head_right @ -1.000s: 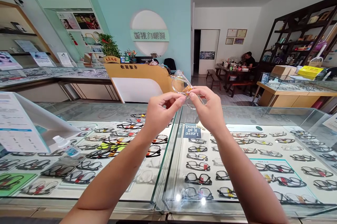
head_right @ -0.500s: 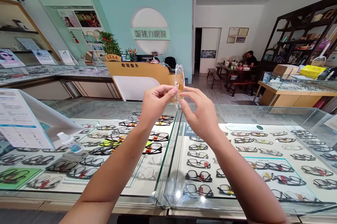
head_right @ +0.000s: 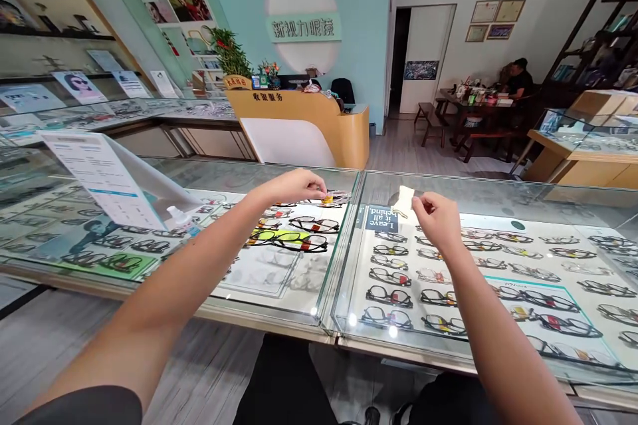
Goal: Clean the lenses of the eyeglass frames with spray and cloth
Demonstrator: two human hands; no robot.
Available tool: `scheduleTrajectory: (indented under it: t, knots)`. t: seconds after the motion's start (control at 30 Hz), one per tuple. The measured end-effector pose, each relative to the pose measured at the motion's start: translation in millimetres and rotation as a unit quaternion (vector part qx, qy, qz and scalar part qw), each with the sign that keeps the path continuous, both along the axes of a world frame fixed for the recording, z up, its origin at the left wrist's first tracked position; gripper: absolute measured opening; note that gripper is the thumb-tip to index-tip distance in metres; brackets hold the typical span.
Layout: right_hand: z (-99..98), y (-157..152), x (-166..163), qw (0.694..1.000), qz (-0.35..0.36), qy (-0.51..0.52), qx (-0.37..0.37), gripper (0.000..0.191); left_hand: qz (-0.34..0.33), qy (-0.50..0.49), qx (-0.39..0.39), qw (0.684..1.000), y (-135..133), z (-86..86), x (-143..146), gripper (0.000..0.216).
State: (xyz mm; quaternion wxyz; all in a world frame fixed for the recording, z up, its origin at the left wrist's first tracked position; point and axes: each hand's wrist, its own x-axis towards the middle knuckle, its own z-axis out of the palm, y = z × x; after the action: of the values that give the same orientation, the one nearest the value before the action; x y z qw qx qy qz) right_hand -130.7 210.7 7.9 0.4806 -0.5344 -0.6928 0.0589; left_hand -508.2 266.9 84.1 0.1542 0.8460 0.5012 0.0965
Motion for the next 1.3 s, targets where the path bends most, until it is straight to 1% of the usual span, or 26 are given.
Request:
scheduleTrajectory:
  t: [0.07, 0.17, 0.23, 0.33, 0.6, 0.77, 0.87, 0.97, 1.17, 1.23, 1.3]
  knots:
    - [-12.6, 8.3, 8.0, 1.000, -0.010, -0.011, -0.017, 0.038, 0.011, 0.067, -0.024, 0.997, 13.2, -18.7, -10.4, 0.029]
    - [-17.9, 15.4, 13.2, 0.999, -0.021, -0.016, -0.036, 0.037, 0.021, 0.119, -0.044, 0.992, 26.5, -40.6, -20.3, 0.029]
    - [-17.5, 16.3, 13.8, 0.999, -0.023, -0.015, -0.046, 0.037, 0.025, 0.128, -0.054, 0.990, 31.2, -49.9, -23.1, 0.029]
    - [-16.5, 15.0, 13.4, 0.998, -0.022, -0.011, -0.056, 0.037, 0.032, 0.140, -0.063, 0.988, 34.5, -57.5, -23.2, 0.029]
    - [-15.7, 12.1, 8.6, 0.998, -0.015, -0.021, -0.060, 0.038, 0.046, 0.156, -0.067, 0.984, 37.5, -64.4, -20.4, 0.029]
    - [-14.7, 10.5, 6.9, 0.998, -0.007, -0.026, -0.061, 0.039, 0.049, 0.164, -0.061, 0.983, 41.1, -59.4, -25.1, 0.032]
    - [-14.6, 10.2, 6.6, 0.998, -0.011, -0.028, -0.059, 0.040, 0.061, 0.169, -0.033, 0.983, 46.1, -55.6, -25.6, 0.037]
    - [-14.9, 10.3, 6.1, 0.998, -0.011, -0.025, -0.058, 0.040, 0.079, 0.181, 0.002, 0.980, 53.0, -58.2, -20.8, 0.042]
    - [-15.4, 10.8, 4.9, 0.997, 0.001, -0.017, -0.069, 0.040, 0.091, 0.212, 0.028, 0.973, 63.8, -74.3, -7.7, 0.032]
    - [-15.1, 11.0, 4.9, 0.997, 0.007, -0.014, -0.069, 0.040, 0.094, 0.217, 0.035, 0.971, 63.7, -75.1, -5.3, 0.031]
    - [-14.5, 11.3, 5.0, 0.997, 0.011, -0.014, -0.069, 0.040, 0.096, 0.218, 0.043, 0.970, 61.2, -71.3, -3.9, 0.030]
